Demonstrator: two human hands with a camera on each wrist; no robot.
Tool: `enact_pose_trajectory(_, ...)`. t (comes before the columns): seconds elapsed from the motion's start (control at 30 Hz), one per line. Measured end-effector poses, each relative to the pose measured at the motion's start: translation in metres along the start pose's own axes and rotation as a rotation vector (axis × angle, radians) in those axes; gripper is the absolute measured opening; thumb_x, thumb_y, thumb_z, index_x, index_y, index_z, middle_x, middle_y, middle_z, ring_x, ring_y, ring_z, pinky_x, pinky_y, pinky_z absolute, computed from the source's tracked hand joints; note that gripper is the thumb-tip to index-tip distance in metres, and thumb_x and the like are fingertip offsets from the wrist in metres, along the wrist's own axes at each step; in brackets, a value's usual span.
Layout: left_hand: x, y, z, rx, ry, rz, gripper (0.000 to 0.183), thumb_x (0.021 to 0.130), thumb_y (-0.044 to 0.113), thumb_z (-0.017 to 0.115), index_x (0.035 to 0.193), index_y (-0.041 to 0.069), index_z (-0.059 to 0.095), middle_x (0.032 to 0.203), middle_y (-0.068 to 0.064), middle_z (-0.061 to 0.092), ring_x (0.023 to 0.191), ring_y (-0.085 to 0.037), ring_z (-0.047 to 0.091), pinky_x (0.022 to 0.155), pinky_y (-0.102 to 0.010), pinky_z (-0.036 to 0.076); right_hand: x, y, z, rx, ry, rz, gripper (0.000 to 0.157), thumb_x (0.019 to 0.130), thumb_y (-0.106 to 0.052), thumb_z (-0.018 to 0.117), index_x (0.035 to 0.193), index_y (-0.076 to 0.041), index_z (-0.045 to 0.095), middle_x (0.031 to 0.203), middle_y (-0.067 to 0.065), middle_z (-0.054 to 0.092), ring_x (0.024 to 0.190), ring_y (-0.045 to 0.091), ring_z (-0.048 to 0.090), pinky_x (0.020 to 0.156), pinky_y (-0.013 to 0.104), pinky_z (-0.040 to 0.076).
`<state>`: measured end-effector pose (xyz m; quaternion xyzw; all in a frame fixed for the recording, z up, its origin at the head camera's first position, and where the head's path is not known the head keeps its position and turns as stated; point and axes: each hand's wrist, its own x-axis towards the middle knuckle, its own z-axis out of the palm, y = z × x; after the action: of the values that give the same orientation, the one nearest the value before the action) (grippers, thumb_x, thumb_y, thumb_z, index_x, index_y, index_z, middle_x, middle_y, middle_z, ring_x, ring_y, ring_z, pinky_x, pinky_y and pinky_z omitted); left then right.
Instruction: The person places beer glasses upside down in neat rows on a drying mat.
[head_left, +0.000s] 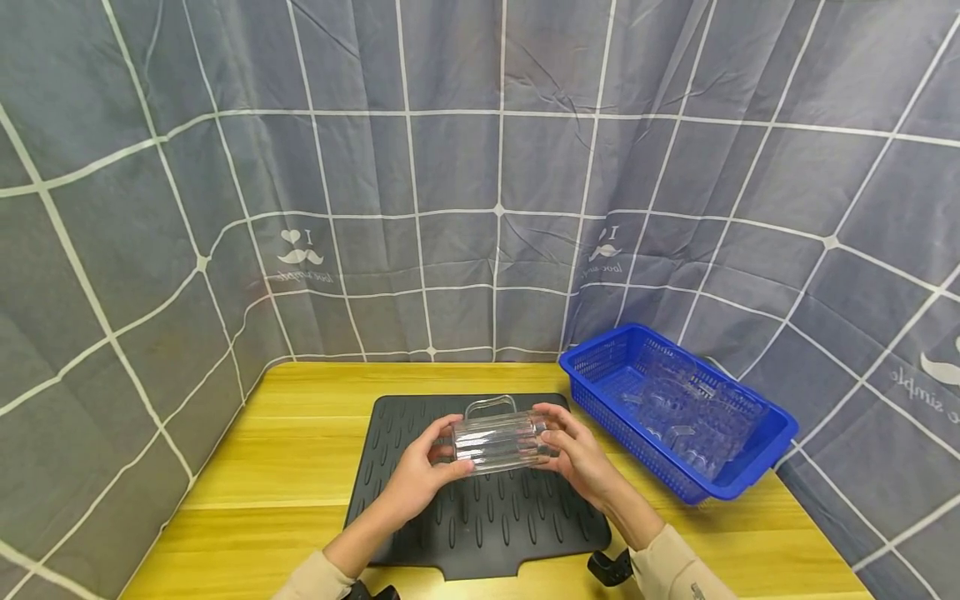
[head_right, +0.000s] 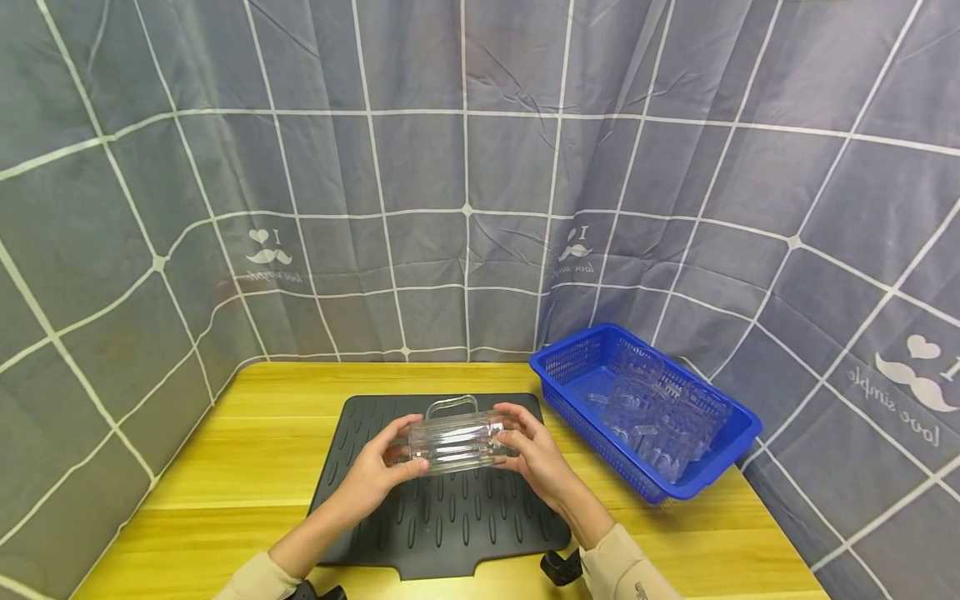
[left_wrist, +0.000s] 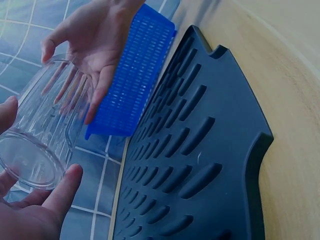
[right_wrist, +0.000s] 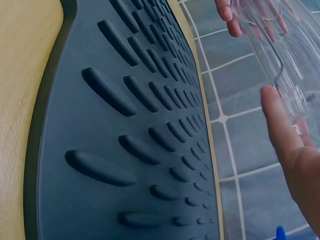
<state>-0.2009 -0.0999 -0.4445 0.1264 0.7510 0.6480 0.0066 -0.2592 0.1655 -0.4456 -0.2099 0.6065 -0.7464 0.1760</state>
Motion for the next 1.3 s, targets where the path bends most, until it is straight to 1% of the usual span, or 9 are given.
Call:
enact_pose_trajectory(0.1, 0.002, -0.003, -0.002, 0.017, 0.025, 0.010, 0.065, 0.082, 0.024, 0.071, 0.138, 0.021, 0.039, 0.127, -0.010, 0.043, 0.105, -0.028, 0.054, 0.074, -0.028, 0.052, -0.001, -0.002, 0.000, -0.021, -0.012, 0.032, 0.045, 0.096, -0.013, 0.047, 0.138, -0.008, 0.032, 0.133, 0.014, 0.037, 0.112, 0.032, 0.051, 0.084, 0.048, 0.048)
enact_pose_trajectory(0.17, 0.003, -0.003, -0.003, 0.022, 0.032, 0.019, 0.063, 0.083, 0.022, 0.070, 0.138, 0.021, 0.040, 0.127, -0.011, 0.043, 0.104, -0.029, 0.054, 0.073, -0.029, 0.053, -0.002, -0.003, -0.001, -0.033, -0.024, 0.049, 0.043, 0.096, -0.013, 0.046, 0.137, -0.011, 0.033, 0.136, 0.014, 0.034, 0.117, 0.038, 0.045, 0.085, 0.048, 0.048)
enact_pose_trajectory(0.33, 0.004, -0.003, -0.005, 0.077, 0.052, 0.024, 0.063, 0.083, 0.025, 0.070, 0.138, 0.022, 0.041, 0.127, -0.010, 0.044, 0.104, -0.027, 0.053, 0.074, -0.030, 0.052, -0.002, -0.005, -0.001, -0.042, -0.067, 0.074, 0.045, 0.098, -0.016, 0.044, 0.140, -0.013, 0.030, 0.142, 0.013, 0.026, 0.124, 0.046, 0.031, 0.088, 0.046, 0.047)
enact_pose_trajectory(0.47, 0.003, -0.002, -0.006, 0.128, 0.076, 0.026, 0.063, 0.081, 0.030, 0.071, 0.137, 0.025, 0.043, 0.128, -0.008, 0.045, 0.104, -0.024, 0.053, 0.075, -0.031, 0.050, -0.003, -0.003, -0.002, -0.048, -0.099, 0.083, 0.048, 0.098, -0.017, 0.044, 0.142, -0.014, 0.027, 0.144, 0.013, 0.023, 0.126, 0.043, 0.031, 0.091, 0.045, 0.045)
enact_pose_trajectory(0.6, 0.001, -0.001, -0.009, 0.147, 0.099, 0.042, 0.062, 0.080, 0.030, 0.072, 0.135, 0.027, 0.045, 0.129, -0.006, 0.046, 0.104, -0.023, 0.053, 0.075, -0.032, 0.049, -0.003, -0.001, -0.003, -0.053, -0.114, 0.066, 0.049, 0.098, -0.016, 0.044, 0.143, -0.014, 0.025, 0.143, 0.017, 0.024, 0.124, 0.037, 0.035, 0.094, 0.046, 0.043)
enact_pose_trajectory(0.73, 0.000, 0.002, -0.014, 0.170, 0.119, 0.068, 0.061, 0.080, 0.028, 0.072, 0.135, 0.025, 0.046, 0.129, -0.005, 0.047, 0.104, -0.025, 0.053, 0.076, -0.035, 0.048, -0.003, 0.001, -0.005, -0.058, -0.122, 0.047, 0.048, 0.099, -0.014, 0.042, 0.144, -0.013, 0.025, 0.143, 0.020, 0.027, 0.127, 0.033, 0.038, 0.096, 0.049, 0.041)
enact_pose_trajectory(0.9, 0.001, 0.006, -0.022, 0.216, 0.143, 0.085, 0.061, 0.080, 0.031, 0.072, 0.135, 0.026, 0.046, 0.128, -0.003, 0.048, 0.104, -0.026, 0.053, 0.076, -0.035, 0.048, -0.004, 0.000, -0.006, -0.089, -0.108, 0.050, 0.046, 0.098, -0.014, 0.043, 0.143, -0.014, 0.029, 0.143, 0.018, 0.030, 0.129, 0.031, 0.037, 0.098, 0.052, 0.038)
enact_pose_trajectory(1.07, 0.003, 0.008, -0.030, 0.259, 0.155, 0.086, 0.061, 0.080, 0.034, 0.072, 0.135, 0.029, 0.046, 0.125, 0.002, 0.049, 0.102, -0.025, 0.054, 0.074, -0.034, 0.049, -0.005, 0.000, -0.008, -0.174, -0.073, 0.048, 0.045, 0.097, -0.015, 0.047, 0.140, -0.016, 0.034, 0.143, 0.016, 0.033, 0.131, 0.035, 0.032, 0.101, 0.054, 0.033)
enact_pose_trajectory(1.3, 0.005, 0.011, -0.040, 0.293, 0.174, 0.106, 0.062, 0.079, 0.039, 0.071, 0.135, 0.030, 0.046, 0.123, 0.003, 0.050, 0.104, -0.024, 0.055, 0.073, -0.032, 0.051, -0.008, 0.001, -0.010, -0.420, -0.017, 0.016, 0.050, 0.091, -0.030, 0.059, 0.136, -0.020, 0.042, 0.139, 0.007, 0.042, 0.128, 0.031, 0.039, 0.098, 0.042, 0.040)
